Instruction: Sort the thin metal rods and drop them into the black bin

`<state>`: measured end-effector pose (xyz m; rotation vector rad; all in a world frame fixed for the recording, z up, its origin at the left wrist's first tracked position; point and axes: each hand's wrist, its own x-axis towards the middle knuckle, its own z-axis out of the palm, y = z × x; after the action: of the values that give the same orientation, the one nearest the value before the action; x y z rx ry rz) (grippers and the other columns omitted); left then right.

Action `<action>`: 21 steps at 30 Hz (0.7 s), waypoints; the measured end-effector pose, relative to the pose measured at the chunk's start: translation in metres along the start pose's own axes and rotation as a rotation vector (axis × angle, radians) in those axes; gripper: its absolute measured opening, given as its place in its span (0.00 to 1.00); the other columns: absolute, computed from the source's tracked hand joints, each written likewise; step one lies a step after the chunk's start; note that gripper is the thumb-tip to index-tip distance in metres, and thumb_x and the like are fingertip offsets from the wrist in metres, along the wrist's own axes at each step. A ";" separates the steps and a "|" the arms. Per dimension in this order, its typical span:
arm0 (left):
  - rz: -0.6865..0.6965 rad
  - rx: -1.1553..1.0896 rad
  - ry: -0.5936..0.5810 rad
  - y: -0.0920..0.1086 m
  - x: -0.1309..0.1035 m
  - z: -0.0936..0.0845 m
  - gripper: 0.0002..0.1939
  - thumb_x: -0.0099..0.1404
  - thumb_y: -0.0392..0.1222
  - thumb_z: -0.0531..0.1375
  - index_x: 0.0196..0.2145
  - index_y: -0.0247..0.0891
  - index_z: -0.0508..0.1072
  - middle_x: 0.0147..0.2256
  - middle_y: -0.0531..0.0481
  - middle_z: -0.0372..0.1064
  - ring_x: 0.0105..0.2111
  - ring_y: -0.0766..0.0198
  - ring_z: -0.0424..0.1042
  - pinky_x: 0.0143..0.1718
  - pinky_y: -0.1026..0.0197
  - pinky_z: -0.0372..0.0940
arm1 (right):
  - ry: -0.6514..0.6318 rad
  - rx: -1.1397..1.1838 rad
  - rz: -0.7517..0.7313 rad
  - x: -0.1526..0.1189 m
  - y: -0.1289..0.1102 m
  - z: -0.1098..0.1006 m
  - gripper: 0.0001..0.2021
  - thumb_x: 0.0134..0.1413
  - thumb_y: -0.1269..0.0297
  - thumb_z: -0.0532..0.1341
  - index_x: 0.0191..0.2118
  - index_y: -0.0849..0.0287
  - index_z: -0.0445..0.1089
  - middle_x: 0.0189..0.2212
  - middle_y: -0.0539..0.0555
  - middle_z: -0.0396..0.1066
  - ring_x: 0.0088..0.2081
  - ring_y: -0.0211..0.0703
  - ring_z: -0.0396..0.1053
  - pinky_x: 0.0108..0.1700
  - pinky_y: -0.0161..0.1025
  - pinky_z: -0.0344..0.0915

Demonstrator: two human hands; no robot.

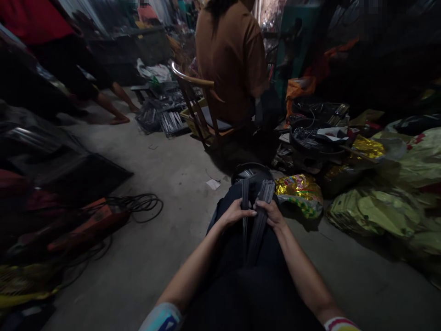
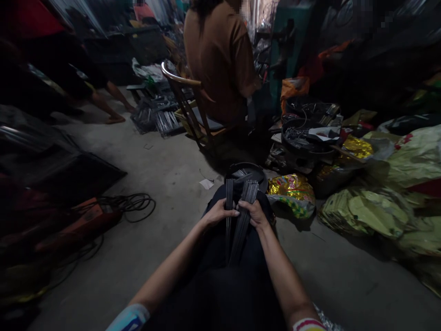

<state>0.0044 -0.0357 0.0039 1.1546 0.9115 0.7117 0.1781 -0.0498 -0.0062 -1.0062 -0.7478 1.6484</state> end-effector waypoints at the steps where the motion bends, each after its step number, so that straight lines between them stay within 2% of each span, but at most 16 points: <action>1: 0.003 0.005 -0.017 0.001 -0.003 -0.002 0.18 0.48 0.44 0.71 0.35 0.33 0.74 0.32 0.51 0.72 0.33 0.62 0.70 0.38 0.61 0.63 | -0.037 0.017 0.010 -0.006 -0.002 -0.001 0.12 0.40 0.59 0.71 0.31 0.58 0.73 0.26 0.50 0.73 0.26 0.40 0.69 0.30 0.37 0.67; 5: -0.005 0.021 -0.045 0.004 -0.014 -0.007 0.16 0.53 0.42 0.68 0.38 0.33 0.74 0.33 0.49 0.73 0.35 0.61 0.70 0.40 0.60 0.63 | -0.180 0.062 0.046 -0.031 -0.012 -0.003 0.21 0.40 0.59 0.71 0.43 0.55 0.72 0.32 0.51 0.73 0.29 0.41 0.70 0.34 0.38 0.68; 7: 0.015 0.044 -0.060 0.002 -0.018 -0.006 0.16 0.54 0.41 0.66 0.40 0.33 0.74 0.36 0.48 0.73 0.38 0.59 0.70 0.42 0.60 0.63 | -0.201 0.052 0.022 -0.040 -0.014 -0.003 0.23 0.40 0.60 0.71 0.45 0.54 0.70 0.31 0.50 0.71 0.30 0.40 0.69 0.35 0.38 0.68; 9: 0.031 0.064 -0.051 -0.001 -0.022 -0.005 0.15 0.56 0.41 0.66 0.41 0.34 0.74 0.38 0.47 0.73 0.39 0.58 0.70 0.44 0.59 0.63 | -0.145 0.026 -0.028 -0.048 -0.010 -0.002 0.23 0.41 0.61 0.72 0.46 0.54 0.68 0.29 0.48 0.69 0.29 0.38 0.67 0.35 0.37 0.67; 12: -0.001 0.063 -0.021 -0.007 -0.026 -0.005 0.16 0.57 0.45 0.66 0.41 0.33 0.74 0.36 0.48 0.73 0.36 0.60 0.71 0.41 0.59 0.64 | -0.054 -0.036 -0.039 -0.058 0.009 0.001 0.21 0.43 0.62 0.72 0.44 0.54 0.68 0.28 0.47 0.69 0.28 0.37 0.67 0.35 0.37 0.66; 17: -0.043 0.002 -0.016 -0.012 -0.031 -0.011 0.19 0.58 0.51 0.65 0.41 0.33 0.71 0.32 0.48 0.72 0.31 0.61 0.71 0.37 0.59 0.66 | 0.079 -0.166 -0.001 -0.066 0.047 0.004 0.13 0.45 0.59 0.71 0.32 0.58 0.69 0.24 0.48 0.69 0.26 0.37 0.66 0.32 0.36 0.64; 21: -0.047 -0.067 -0.013 -0.008 -0.033 -0.016 0.17 0.60 0.52 0.64 0.38 0.34 0.70 0.28 0.49 0.71 0.29 0.62 0.71 0.34 0.60 0.66 | 0.108 -0.171 -0.025 -0.059 0.048 0.010 0.11 0.47 0.59 0.68 0.29 0.58 0.67 0.20 0.46 0.66 0.22 0.36 0.63 0.28 0.35 0.61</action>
<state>-0.0251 -0.0593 0.0014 1.0741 0.8949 0.6911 0.1562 -0.1197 -0.0275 -1.1922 -0.8362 1.5145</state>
